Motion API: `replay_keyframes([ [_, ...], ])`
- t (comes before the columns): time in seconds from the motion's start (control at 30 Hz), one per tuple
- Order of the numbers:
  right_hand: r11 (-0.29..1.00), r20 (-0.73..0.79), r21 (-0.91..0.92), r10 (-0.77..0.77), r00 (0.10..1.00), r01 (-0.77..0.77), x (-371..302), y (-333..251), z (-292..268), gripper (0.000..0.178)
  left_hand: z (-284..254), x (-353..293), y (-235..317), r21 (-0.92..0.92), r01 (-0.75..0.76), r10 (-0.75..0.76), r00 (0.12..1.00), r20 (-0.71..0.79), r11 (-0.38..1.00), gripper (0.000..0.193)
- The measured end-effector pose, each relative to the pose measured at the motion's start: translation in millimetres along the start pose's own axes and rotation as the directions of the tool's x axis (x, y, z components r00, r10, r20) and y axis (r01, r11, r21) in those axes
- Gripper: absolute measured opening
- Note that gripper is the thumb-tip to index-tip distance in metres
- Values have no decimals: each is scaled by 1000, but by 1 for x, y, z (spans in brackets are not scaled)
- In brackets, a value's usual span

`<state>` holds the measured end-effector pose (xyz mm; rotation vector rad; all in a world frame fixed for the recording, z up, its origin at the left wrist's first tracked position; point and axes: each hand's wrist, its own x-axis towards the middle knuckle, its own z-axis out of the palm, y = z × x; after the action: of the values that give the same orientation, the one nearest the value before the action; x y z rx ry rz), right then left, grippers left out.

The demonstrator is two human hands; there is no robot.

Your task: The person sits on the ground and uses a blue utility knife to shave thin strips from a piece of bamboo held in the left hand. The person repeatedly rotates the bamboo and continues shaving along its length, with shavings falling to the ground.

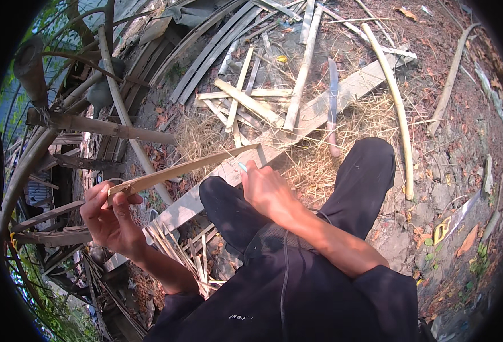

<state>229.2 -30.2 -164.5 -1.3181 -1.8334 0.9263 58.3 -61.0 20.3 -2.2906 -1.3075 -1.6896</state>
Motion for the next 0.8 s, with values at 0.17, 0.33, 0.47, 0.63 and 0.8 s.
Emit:
replay_keyframes([
  [0.17,976,-90,119,-171,981,181,8,-65,-34,19,2,9,-8,44,-49,49,999,1,998,21],
  [0.33,998,3,23,58,998,-59,11,-6,6,19,4,2,-3,83,1,4,998,-58,997,23],
  [0.47,981,3,109,-163,987,161,13,-66,-28,18,13,4,0,61,-34,38,997,-69,998,22],
  [0.63,996,123,-83,50,991,-40,19,6,3,21,12,7,1,60,-35,37,999,-31,998,23],
  [0.8,988,57,145,43,997,-51,23,-39,-38,24,16,4,-2,38,-60,62,996,-64,997,20],
])
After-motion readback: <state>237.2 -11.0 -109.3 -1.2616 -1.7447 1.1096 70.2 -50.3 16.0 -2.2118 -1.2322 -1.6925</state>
